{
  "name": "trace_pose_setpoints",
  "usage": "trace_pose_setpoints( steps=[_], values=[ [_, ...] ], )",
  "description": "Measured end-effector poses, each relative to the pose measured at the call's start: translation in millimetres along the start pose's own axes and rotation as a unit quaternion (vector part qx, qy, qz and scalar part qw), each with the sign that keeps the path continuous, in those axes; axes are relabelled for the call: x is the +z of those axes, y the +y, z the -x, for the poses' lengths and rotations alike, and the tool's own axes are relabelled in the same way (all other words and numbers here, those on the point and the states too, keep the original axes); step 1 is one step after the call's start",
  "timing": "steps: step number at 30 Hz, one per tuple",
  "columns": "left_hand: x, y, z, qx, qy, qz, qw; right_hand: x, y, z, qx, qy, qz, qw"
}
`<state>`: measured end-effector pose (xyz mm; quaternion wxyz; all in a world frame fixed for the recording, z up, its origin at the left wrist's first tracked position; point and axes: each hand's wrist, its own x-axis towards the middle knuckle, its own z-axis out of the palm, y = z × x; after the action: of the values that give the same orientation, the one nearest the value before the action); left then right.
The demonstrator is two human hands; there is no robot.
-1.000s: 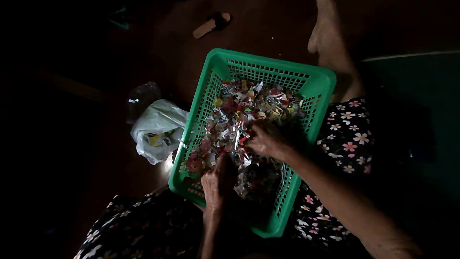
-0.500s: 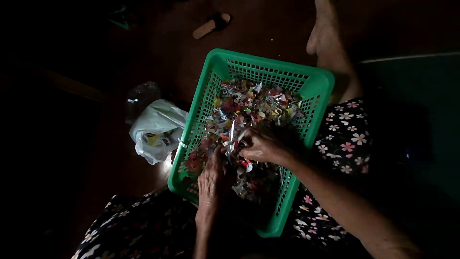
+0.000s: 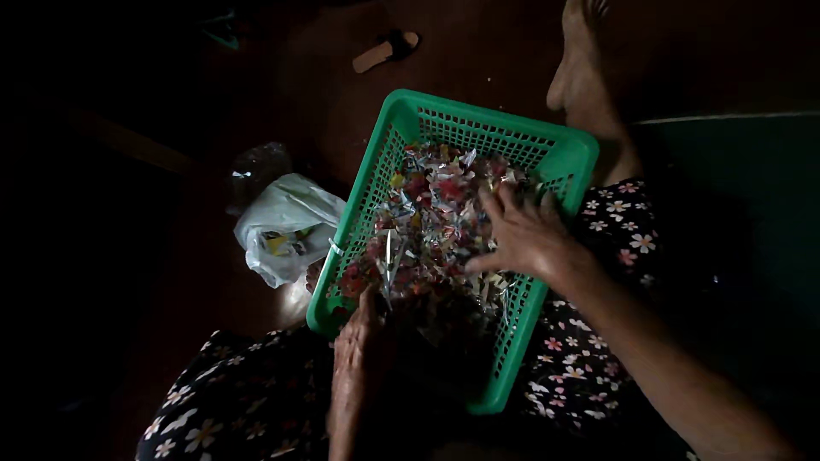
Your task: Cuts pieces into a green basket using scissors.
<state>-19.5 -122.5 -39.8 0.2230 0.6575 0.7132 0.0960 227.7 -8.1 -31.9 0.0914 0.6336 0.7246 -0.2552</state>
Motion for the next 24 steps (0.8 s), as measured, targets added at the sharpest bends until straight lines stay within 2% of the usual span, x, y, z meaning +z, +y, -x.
trace_pose_setpoints(
  steps=[4, 7, 9, 10, 13, 16, 19, 22, 24],
  values=[
    [5.2, -1.8, 3.3, 0.023, 0.097, 0.047, 0.994, 52.3, -46.2, 39.6, -0.086, -0.163, 0.068, 0.980],
    [5.4, 0.2, 4.6, 0.039, 0.149, 0.055, 0.986, 86.9, -61.1, 51.3, -0.152, -0.122, 0.093, 0.976],
    [1.0, 3.1, 4.2, 0.023, 0.158, 0.034, 0.987, 70.2, -58.9, 35.8, -0.150, -0.133, 0.041, 0.979],
    [-2.4, 4.1, 4.2, 0.010, 0.144, 0.022, 0.989, 59.0, -53.4, 23.6, -0.153, -0.112, -0.001, 0.982],
    [-6.5, 4.3, -0.2, -0.026, 0.071, -0.013, 0.997, 38.5, -34.7, -24.7, -0.160, -0.027, -0.072, 0.984],
    [-0.8, -0.7, -6.9, -0.022, 0.006, -0.026, 0.999, 24.6, -31.7, -52.7, -0.117, -0.029, -0.170, 0.978],
    [5.1, 2.0, -14.1, -0.011, 0.001, -0.006, 1.000, 5.1, -48.7, -46.4, -0.079, -0.068, -0.160, 0.982],
    [11.1, 11.8, -27.9, 0.012, 0.014, -0.002, 1.000, 12.6, -52.0, -36.6, -0.112, -0.053, -0.190, 0.974],
    [17.8, 18.0, -35.6, 0.035, 0.046, -0.014, 0.998, 17.4, -52.2, -35.7, -0.118, -0.092, -0.181, 0.972]
  ],
)
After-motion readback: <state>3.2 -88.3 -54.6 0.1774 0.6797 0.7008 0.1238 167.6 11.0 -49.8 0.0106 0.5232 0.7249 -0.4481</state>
